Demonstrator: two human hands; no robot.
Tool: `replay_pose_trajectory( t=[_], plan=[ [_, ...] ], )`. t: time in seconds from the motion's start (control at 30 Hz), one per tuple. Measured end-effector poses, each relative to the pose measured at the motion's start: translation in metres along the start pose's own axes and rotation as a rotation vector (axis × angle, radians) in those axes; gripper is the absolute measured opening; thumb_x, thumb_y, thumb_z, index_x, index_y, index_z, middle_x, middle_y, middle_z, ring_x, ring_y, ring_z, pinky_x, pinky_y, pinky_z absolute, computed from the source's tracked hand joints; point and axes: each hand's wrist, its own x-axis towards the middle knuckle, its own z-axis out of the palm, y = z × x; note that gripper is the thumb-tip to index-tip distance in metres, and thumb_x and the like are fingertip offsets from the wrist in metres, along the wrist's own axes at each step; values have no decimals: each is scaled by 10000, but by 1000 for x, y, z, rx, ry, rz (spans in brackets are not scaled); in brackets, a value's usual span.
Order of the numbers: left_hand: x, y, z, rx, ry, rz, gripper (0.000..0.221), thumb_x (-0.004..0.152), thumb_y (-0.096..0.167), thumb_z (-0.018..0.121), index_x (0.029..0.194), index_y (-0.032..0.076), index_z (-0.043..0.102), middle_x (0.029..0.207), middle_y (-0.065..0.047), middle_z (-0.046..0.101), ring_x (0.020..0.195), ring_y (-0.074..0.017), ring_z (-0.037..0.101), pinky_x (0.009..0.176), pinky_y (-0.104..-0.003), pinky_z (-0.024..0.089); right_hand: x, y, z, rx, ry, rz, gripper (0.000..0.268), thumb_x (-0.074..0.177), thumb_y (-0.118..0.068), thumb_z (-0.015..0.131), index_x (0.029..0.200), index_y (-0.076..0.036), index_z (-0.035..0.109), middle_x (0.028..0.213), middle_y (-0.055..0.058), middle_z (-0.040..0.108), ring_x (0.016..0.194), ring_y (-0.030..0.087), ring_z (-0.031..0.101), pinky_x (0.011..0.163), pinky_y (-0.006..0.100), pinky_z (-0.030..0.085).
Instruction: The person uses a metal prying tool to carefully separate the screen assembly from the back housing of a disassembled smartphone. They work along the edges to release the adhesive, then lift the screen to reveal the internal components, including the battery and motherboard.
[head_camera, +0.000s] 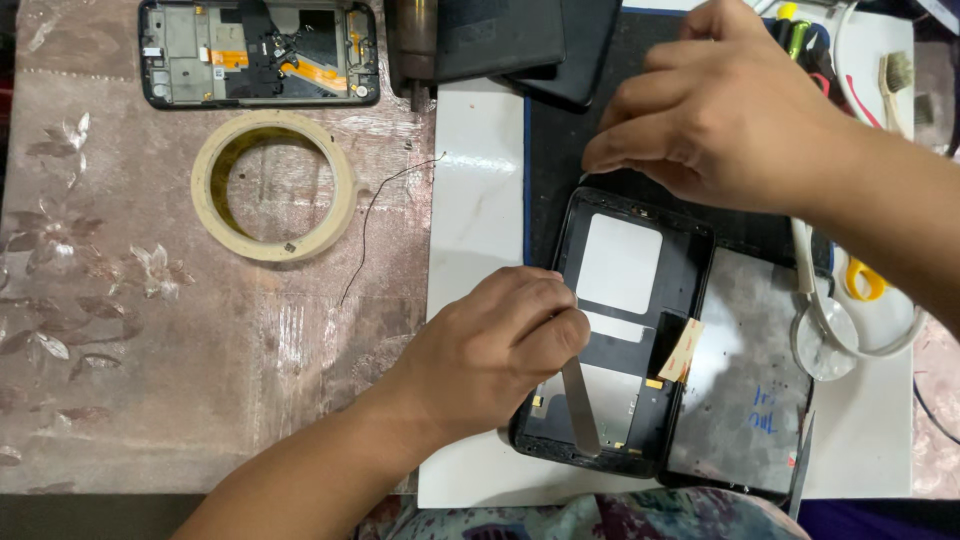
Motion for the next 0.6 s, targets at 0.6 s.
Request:
replay_pose_trajectory(
  t=[0.6],
  plan=[
    [0,0,2,21,-28,-32,300,910,87,739,1138,103,545,1105,-106,639,1117,-349,687,850,-390,626,-14,-22,8,-169,111,76,189,754,-208,847,925,-271,798,849,-146,667,764,120,554,842,365,363]
  ],
)
